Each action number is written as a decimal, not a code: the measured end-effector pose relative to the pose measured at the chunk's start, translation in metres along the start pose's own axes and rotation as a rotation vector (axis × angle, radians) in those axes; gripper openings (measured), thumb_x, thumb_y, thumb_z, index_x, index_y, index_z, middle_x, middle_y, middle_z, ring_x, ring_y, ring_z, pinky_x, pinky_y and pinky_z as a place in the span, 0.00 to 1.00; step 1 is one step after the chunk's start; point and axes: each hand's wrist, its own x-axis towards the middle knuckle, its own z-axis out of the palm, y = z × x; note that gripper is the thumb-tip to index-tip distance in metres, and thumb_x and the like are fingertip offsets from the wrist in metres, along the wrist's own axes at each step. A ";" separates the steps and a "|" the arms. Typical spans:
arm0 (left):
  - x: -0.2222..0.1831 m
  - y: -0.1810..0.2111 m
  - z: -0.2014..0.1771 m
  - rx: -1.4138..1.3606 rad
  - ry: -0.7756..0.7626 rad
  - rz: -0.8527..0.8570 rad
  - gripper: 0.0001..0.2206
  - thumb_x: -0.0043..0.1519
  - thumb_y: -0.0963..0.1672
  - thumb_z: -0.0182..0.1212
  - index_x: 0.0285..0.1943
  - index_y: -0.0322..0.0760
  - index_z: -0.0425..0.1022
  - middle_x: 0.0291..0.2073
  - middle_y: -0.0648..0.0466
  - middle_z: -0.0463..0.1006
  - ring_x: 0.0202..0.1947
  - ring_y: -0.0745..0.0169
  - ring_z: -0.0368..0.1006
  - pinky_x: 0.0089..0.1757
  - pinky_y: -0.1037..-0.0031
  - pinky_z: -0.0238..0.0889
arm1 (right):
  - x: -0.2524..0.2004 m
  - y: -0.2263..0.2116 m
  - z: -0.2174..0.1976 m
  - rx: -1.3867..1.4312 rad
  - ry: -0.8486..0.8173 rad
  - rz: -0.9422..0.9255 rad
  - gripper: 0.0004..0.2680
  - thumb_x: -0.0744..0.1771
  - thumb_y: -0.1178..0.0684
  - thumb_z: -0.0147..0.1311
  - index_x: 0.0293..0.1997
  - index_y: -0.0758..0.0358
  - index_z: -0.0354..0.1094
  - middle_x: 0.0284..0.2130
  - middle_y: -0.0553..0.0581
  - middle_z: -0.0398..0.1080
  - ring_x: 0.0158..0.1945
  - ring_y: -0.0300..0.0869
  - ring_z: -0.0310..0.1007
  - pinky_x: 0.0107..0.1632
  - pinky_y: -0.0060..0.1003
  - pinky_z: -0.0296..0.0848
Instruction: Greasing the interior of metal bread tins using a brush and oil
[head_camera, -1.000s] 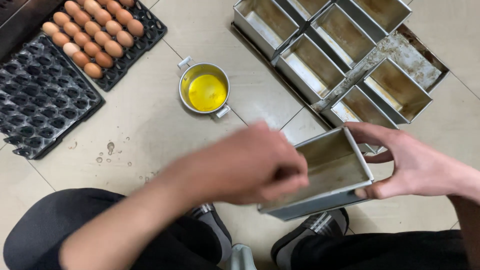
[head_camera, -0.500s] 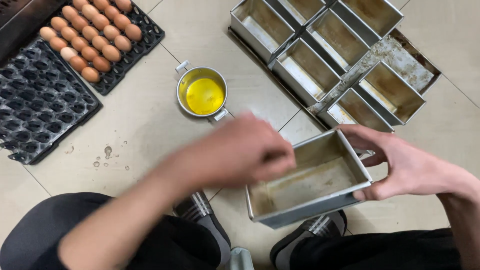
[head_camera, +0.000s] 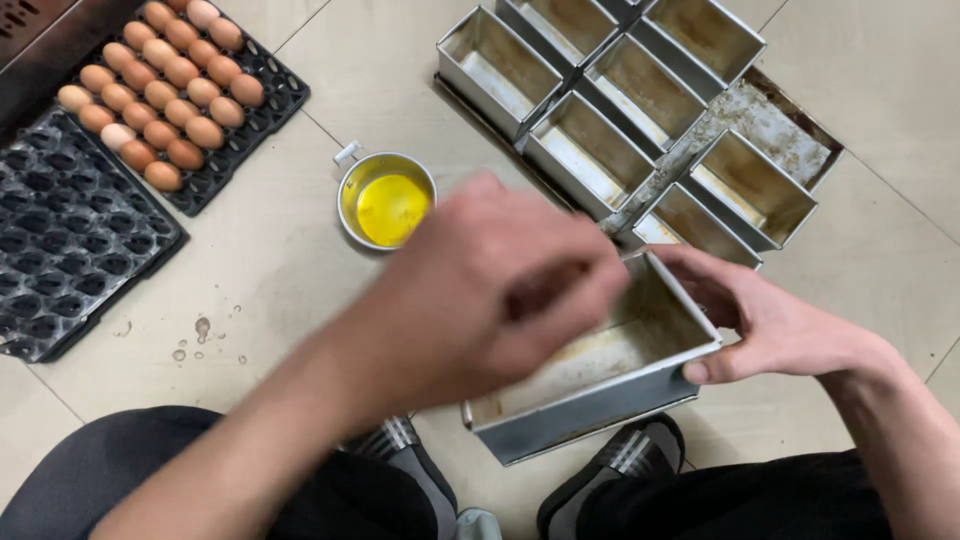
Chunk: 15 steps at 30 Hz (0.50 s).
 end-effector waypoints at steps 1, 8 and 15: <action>-0.005 -0.005 0.021 0.000 0.002 0.004 0.11 0.76 0.43 0.54 0.40 0.40 0.76 0.27 0.57 0.77 0.27 0.55 0.73 0.41 0.57 0.57 | 0.000 0.000 0.001 -0.003 0.003 -0.001 0.49 0.52 0.52 0.80 0.85 0.57 0.56 0.72 0.51 0.78 0.70 0.38 0.78 0.68 0.37 0.77; -0.001 -0.015 0.023 0.056 -0.071 -0.122 0.13 0.74 0.46 0.55 0.44 0.42 0.86 0.34 0.57 0.90 0.32 0.59 0.81 0.46 0.57 0.60 | 0.000 -0.002 0.007 -0.028 -0.043 -0.018 0.49 0.53 0.50 0.81 0.86 0.56 0.55 0.68 0.49 0.79 0.67 0.37 0.80 0.63 0.36 0.79; -0.030 -0.024 0.075 0.031 -0.087 -0.069 0.07 0.71 0.45 0.62 0.40 0.45 0.84 0.31 0.59 0.87 0.32 0.54 0.81 0.40 0.62 0.61 | 0.002 0.006 0.002 0.034 -0.022 -0.021 0.49 0.52 0.46 0.82 0.85 0.57 0.56 0.65 0.53 0.79 0.64 0.41 0.82 0.65 0.39 0.80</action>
